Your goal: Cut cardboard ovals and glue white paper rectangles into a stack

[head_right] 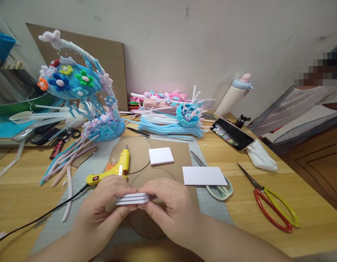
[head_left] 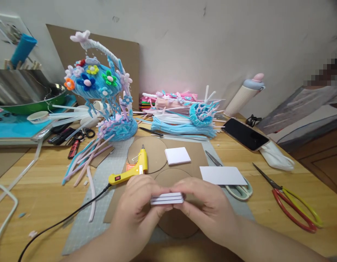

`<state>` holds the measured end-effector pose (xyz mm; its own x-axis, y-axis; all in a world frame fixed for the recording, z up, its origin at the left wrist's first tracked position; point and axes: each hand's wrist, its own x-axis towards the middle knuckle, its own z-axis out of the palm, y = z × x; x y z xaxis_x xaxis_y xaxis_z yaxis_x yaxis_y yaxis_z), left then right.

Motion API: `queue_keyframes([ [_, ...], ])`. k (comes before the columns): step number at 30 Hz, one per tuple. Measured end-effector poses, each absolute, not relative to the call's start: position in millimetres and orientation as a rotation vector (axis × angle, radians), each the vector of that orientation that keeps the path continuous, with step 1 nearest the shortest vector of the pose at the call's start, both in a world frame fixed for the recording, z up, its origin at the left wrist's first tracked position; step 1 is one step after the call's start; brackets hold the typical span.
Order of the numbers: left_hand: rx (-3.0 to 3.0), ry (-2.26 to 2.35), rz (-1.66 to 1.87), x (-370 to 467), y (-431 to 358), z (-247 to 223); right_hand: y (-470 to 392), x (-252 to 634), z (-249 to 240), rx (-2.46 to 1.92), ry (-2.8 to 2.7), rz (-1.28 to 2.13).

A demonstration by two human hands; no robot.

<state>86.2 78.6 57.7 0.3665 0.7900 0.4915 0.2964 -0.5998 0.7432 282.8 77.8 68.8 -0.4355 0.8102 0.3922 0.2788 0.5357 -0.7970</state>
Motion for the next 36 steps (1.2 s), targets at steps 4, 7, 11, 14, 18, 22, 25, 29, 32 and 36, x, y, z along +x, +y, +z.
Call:
queue_keyframes([
  [4, 2.092, 0.944, 1.245, 86.6, 76.8, 54.9, 74.7, 281.4, 68.3, -0.804, -1.992, 0.779],
  [7, 2.066, 0.953, 1.238, 87.5, 75.7, 54.2, 75.1, 281.7, 68.5, -0.817, -2.012, 0.743],
  [11, 1.803, 1.003, 1.282, 88.1, 75.7, 52.8, 78.0, 285.4, 68.9, -0.889, -2.016, 0.701],
  [14, 1.451, 1.062, 1.375, 86.3, 78.2, 50.8, 80.3, 288.3, 68.3, -1.031, -1.949, 0.691],
  [18, 1.227, 1.054, 1.312, 82.5, 82.0, 51.6, 82.1, 287.2, 68.4, -1.062, -1.825, 0.768],
  [22, 1.450, 1.093, 1.259, 79.2, 82.9, 55.2, 82.0, 284.5, 71.0, -0.966, -1.796, 0.752],
  [25, 1.622, 1.075, 1.256, 77.7, 83.1, 55.7, 81.4, 285.3, 70.8, -0.983, -1.762, 0.814],
  [29, 1.614, 1.055, 1.237, 78.3, 83.1, 54.1, 80.3, 286.5, 68.7, -1.045, -1.714, 0.950],
  [32, 1.650, 1.021, 1.250, 80.1, 82.6, 53.8, 79.7, 284.1, 68.6, -1.005, -1.720, 0.976],
  [36, 1.720, 0.988, 1.288, 82.5, 81.3, 55.0, 78.7, 280.5, 69.5, -0.964, -1.754, 0.994],
])
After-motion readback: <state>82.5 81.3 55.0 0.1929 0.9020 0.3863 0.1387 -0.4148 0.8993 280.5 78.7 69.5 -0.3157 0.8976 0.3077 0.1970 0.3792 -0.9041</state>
